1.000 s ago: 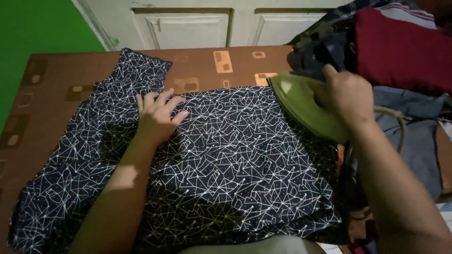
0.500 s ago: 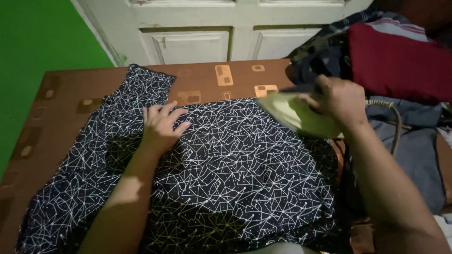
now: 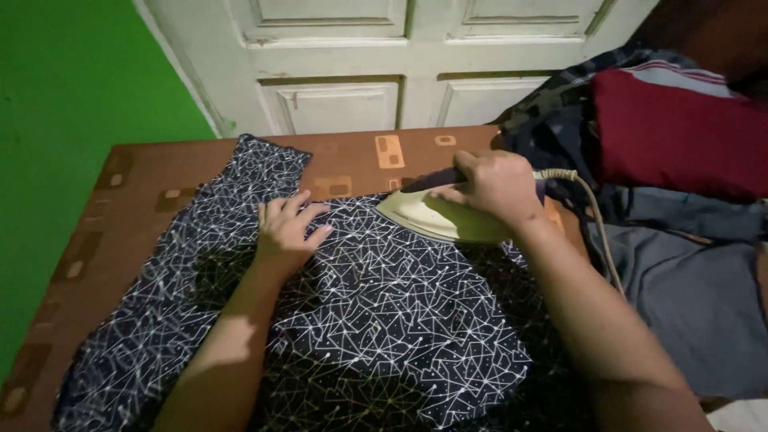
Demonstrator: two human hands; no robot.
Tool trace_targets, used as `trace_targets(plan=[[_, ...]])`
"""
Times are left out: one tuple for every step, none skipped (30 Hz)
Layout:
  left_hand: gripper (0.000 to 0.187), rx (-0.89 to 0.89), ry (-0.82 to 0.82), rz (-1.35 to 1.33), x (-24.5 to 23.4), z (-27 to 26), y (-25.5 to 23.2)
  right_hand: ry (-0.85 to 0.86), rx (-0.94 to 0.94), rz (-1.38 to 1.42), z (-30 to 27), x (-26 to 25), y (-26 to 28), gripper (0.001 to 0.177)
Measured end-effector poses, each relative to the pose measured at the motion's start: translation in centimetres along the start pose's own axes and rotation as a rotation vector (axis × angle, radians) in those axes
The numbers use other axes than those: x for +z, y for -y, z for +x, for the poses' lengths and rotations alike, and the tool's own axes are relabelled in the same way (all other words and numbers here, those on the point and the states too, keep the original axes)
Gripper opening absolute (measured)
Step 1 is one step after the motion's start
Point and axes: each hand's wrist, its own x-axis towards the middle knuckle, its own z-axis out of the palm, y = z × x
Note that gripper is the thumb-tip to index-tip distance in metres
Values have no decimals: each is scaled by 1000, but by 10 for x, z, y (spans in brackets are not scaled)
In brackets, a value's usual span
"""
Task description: The person irons a black and white patterned shirt on a brown table, smoothing the fabric and using a green iron to press the sleeves, body, and collar. The shirt is then folded in half and ironed again before being folded into a compact rectangle.
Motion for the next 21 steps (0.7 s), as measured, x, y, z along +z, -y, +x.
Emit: trace_targets(plan=[[37, 30, -78, -6, -1, 0, 1, -19, -11, -12, 6, 4, 6, 50], [37, 22, -79, 3, -11, 2, 2, -23, -17, -3, 6, 4, 8, 50], [36, 14, -113, -15, -20, 4, 4, 41, -7, -6, 7, 5, 10, 53], [35, 2, -145, -34, -29, 4, 6, 109, -1, -9, 7, 7, 12, 56], [35, -10, -144, -26, -30, 5, 32, 108, -12, 1, 7, 6, 17, 56], [35, -79, -147, 15, -32, 8, 57, 138, -1, -19, 8, 4, 20, 55], [34, -148, -149, 56, -35, 12, 83, 168, 9, -40, 8, 3, 22, 55], [34, -154, -155, 65, -38, 8, 96, 159, 1, -34, 11, 1, 28, 55], [37, -365, -93, 104, -41, 5, 108, 200, 6, -26, 14, -2, 34, 56], [41, -574, -32, 139, -44, 4, 121, 241, 12, -20, 18, -4, 38, 57], [41, -580, -41, 145, -39, -1, 132, 232, 5, -16, 22, 4, 45, 57], [49, -718, 21, 177, -33, -5, 144, 265, 15, -3, 26, 12, 51, 56], [57, -856, 83, 207, -27, -10, 155, 298, 25, 9, 30, 20, 58, 56], [57, -863, 74, 210, -33, -11, 150, 290, 18, 12, 35, 29, 63, 56], [57, -881, 98, 232, -40, -11, 144, 231, -33, -43, 40, 38, 68, 56], [57, -896, 116, 252, -46, -7, 139, 165, -82, -103, 49, 47, 72, 57], [57, -899, 100, 252, -43, -8, 144, 151, -87, -106, 54, 37, 78, 57], [57, -921, 94, 256, -39, -10, 148, 229, -71, 3, 57, 27, 84, 58], [57, -943, 87, 261, -35, -11, 153, 306, -56, 113, 60, 18, 90, 59], [57, -944, 82, 258, -39, -10, 151, 302, -59, 110, 58, 7, 95, 59], [53, -971, 74, 311, -43, -8, 150, 349, -59, 105, 55, -3, 100, 59]])
